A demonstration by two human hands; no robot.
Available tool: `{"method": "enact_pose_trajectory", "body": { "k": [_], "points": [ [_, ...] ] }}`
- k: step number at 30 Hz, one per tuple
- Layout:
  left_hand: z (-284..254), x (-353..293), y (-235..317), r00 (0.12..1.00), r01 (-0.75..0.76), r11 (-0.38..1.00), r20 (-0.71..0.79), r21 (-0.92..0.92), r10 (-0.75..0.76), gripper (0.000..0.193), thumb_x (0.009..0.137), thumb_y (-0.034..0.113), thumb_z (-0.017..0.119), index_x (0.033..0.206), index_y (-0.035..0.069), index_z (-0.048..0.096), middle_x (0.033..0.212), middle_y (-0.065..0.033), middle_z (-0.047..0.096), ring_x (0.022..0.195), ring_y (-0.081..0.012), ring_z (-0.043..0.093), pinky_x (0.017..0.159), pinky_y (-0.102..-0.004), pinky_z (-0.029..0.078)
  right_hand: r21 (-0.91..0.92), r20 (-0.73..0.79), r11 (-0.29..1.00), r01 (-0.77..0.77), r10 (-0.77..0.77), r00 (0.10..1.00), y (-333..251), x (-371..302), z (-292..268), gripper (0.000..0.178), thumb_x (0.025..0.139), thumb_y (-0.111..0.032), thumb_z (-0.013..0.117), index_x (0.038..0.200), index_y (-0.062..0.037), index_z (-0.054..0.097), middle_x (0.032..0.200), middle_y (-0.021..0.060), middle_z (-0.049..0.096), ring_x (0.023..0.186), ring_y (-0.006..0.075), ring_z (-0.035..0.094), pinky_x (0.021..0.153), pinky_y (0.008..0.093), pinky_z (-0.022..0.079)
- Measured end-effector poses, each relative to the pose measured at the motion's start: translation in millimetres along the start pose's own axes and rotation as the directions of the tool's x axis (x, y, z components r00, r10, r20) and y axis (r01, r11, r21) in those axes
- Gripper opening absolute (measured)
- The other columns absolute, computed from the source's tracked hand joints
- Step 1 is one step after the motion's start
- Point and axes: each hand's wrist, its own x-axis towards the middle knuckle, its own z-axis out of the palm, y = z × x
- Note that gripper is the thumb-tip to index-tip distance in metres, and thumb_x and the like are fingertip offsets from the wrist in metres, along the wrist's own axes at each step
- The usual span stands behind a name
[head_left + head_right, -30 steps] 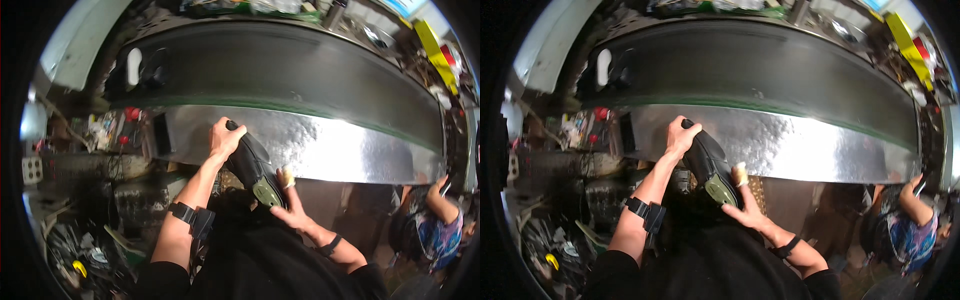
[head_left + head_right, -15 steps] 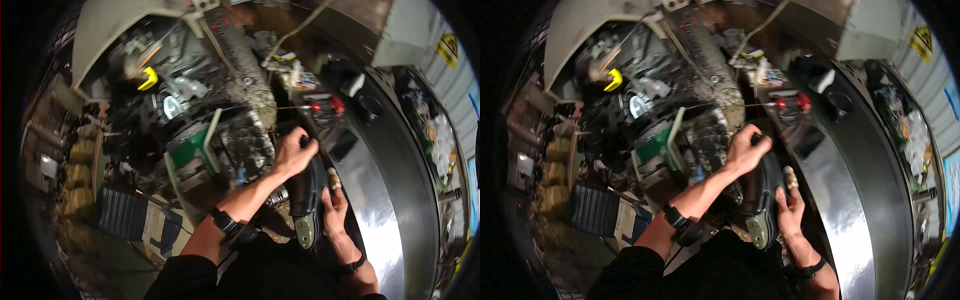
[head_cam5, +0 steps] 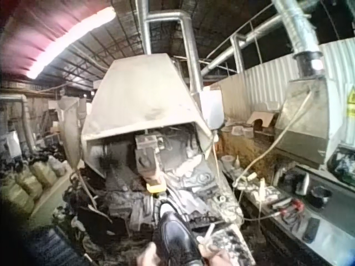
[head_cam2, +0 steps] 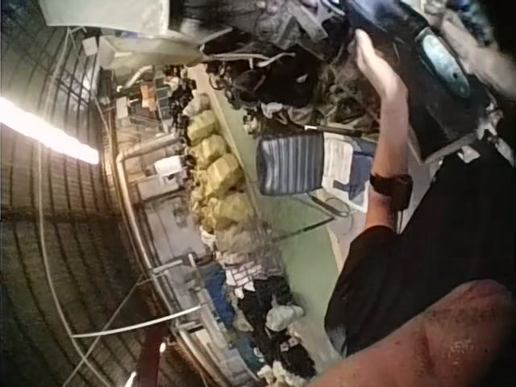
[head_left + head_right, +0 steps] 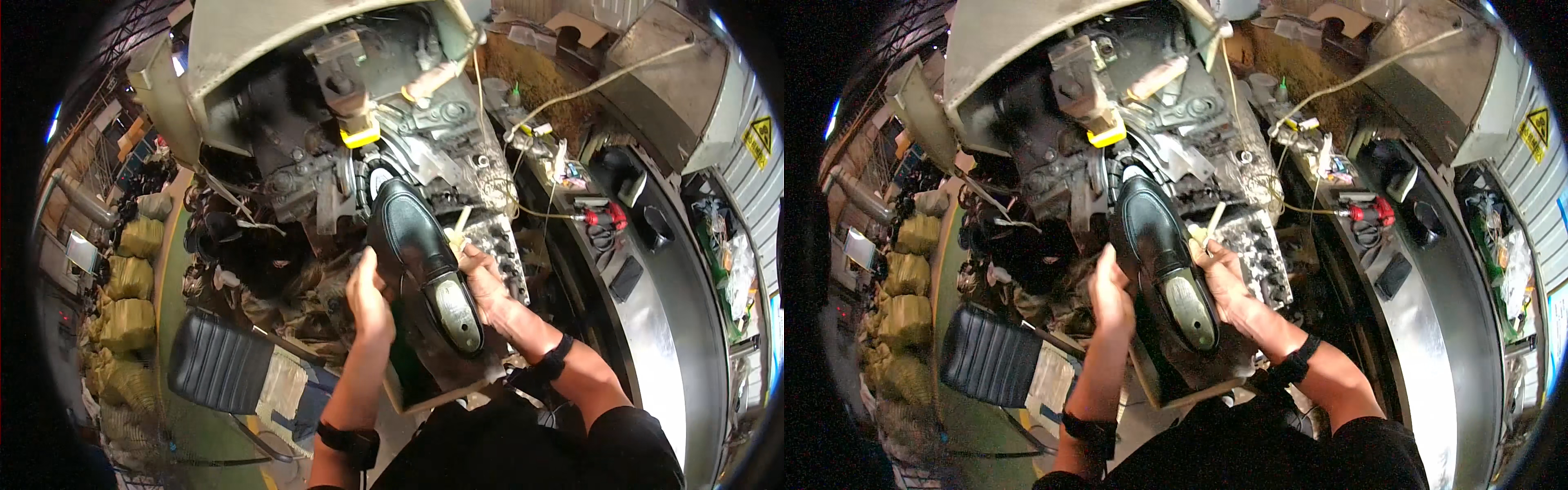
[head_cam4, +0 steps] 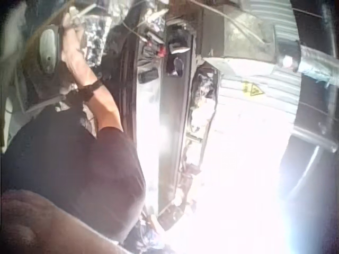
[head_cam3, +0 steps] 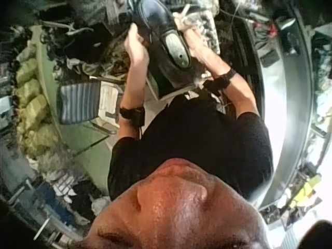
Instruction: Using a lasting machine to pull the shoe upper tightly over the last and secure it.
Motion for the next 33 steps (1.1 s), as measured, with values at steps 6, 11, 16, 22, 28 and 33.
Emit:
{"method": "enact_pose_trajectory", "body": {
  "k": [6,11,16,22,28,33],
  "points": [
    [-14,31,-12,0.964,0.258,0.932,0.124,-0.253,-0.233,0.038,0.1,0.034,0.064,0.119,0.001,0.067,0.119,-0.0111,0.07,0.109,-0.0279,0.064,0.102,-0.0436,0.048,-0.086,0.079,0.995,-0.041,0.048,0.996,13,56,16,0.029,0.096,-0.006,0.065,0.124,-0.0035,0.065,0.109,0.0058,0.071,0.093,0.0163,0.069,0.083,0.0332,0.058],
    [-14,76,-20,0.958,0.286,0.905,0.072,-0.314,-0.277,0.031,0.099,0.027,0.069,0.111,-0.002,0.069,0.109,-0.0107,0.07,0.098,-0.0223,0.066,0.088,-0.0375,0.055,-0.244,0.013,0.967,0.074,-0.073,0.997,25,112,4,0.031,0.097,-0.013,0.064,0.126,-0.0021,0.06,0.11,0.0061,0.066,0.104,0.0156,0.06,0.098,0.0371,0.033],
    [-10,108,-30,0.951,0.306,0.889,0.075,-0.339,-0.299,0.027,0.099,0.026,0.068,0.108,0.001,0.069,0.104,-0.0099,0.07,0.094,-0.0203,0.066,0.089,-0.0336,0.054,-0.392,0.039,0.9,0.191,-0.191,0.981,31,149,-6,0.027,0.1,-0.03,0.061,0.111,-0.0058,0.058,0.097,0.005,0.061,0.114,0.0121,0.051,0.117,0.0465,-0.024],
    [-9,119,-38,0.95,0.312,0.915,0.095,-0.256,-0.297,0.038,0.1,0.036,0.064,0.124,0.005,0.064,0.125,-0.0083,0.067,0.116,-0.0242,0.059,0.107,-0.0389,0.042,-0.547,0.11,0.803,0.235,-0.21,0.972,26,158,-11,0.025,0.101,-0.031,0.059,0.103,-0.0065,0.059,0.094,0.0022,0.061,0.104,0.0141,0.056,0.117,0.0505,-0.02],
    [-3,117,-40,0.946,0.307,0.894,0.006,-0.325,-0.323,0.028,0.101,0.031,0.064,0.112,0.006,0.067,0.108,-0.0062,0.069,0.097,-0.0194,0.063,0.092,-0.0344,0.048,-0.533,0.041,0.824,0.191,-0.201,0.979,31,162,-20,0.037,0.101,-0.029,0.059,0.125,-0.0008,0.058,0.121,0.0084,0.064,0.126,0.0172,0.05,0.119,0.0463,-0.02],
    [6,118,-49,0.925,0.296,0.874,-0.113,-0.385,-0.363,0.021,0.099,0.031,0.066,0.101,0.01,0.069,0.089,-0.0021,0.067,0.078,-0.0165,0.061,0.073,-0.0295,0.049,-0.402,0.038,0.9,0.166,-0.165,0.986,33,166,-19,0.057,0.101,-0.027,0.059,0.148,0.0025,0.043,0.149,0.0152,0.052,0.144,0.0193,0.038,0.119,0.0432,-0.022]
  ]
}}
